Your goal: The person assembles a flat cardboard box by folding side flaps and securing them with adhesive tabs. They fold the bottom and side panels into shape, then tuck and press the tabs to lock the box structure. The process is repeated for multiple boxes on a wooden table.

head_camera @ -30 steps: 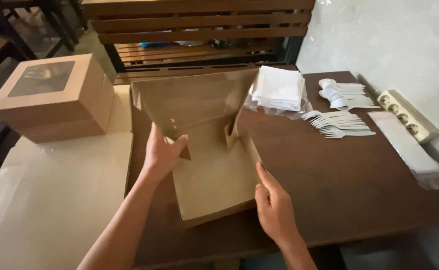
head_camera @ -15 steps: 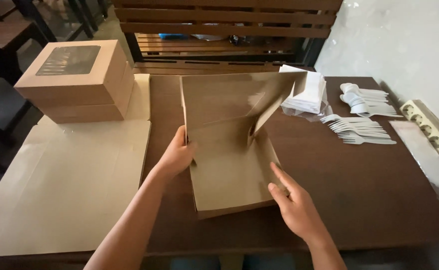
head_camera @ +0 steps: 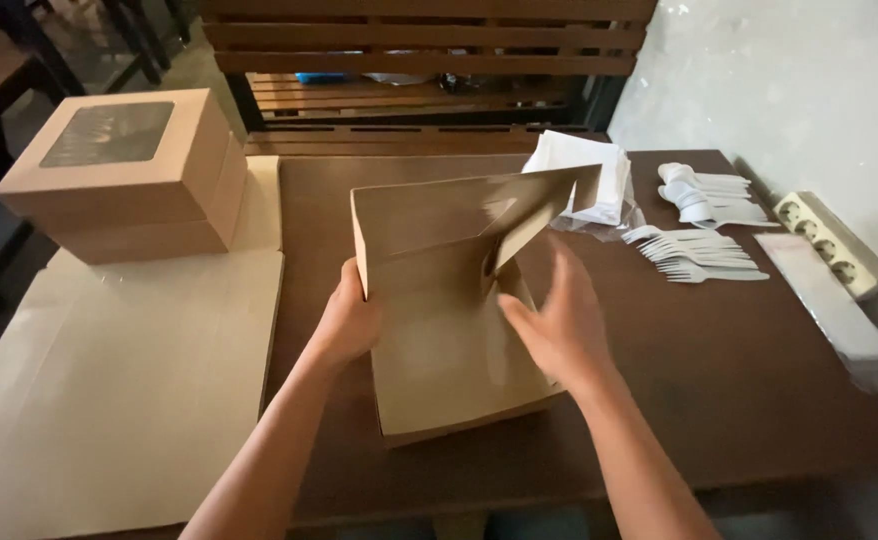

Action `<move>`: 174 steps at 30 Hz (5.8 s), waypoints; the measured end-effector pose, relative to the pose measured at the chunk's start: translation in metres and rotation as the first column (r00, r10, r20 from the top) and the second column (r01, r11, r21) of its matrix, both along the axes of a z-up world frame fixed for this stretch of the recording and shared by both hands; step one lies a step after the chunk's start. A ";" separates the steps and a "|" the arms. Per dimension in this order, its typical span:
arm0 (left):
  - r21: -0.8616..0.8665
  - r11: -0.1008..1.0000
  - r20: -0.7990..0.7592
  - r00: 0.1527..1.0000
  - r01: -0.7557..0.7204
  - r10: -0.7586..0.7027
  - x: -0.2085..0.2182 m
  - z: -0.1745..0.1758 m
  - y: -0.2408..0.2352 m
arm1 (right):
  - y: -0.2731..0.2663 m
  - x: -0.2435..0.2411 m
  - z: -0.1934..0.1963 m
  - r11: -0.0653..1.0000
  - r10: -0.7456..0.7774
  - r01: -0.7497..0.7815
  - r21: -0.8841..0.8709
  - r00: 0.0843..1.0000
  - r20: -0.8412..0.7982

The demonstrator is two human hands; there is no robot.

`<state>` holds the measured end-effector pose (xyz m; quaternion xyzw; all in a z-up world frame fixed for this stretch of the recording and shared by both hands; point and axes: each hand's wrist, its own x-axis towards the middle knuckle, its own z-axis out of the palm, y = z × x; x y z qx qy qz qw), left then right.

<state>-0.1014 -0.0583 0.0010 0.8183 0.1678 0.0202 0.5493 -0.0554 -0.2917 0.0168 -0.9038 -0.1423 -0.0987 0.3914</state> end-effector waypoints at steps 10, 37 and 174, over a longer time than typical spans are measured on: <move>0.010 1.000 -0.070 0.997 0.009 -0.009 0.000 0.009 0.005 | 0.029 0.094 -0.048 0.988 -0.098 0.138 0.069 0.908 -0.407; -0.215 0.975 0.167 0.982 -0.047 0.085 0.027 -0.089 0.039 | -0.008 0.093 -0.067 1.000 0.002 0.000 0.006 0.950 -0.313; -0.261 0.965 0.001 1.000 -0.003 0.003 0.006 -0.041 0.065 | 0.141 -0.019 -0.004 0.942 0.336 -0.217 0.258 0.657 -0.675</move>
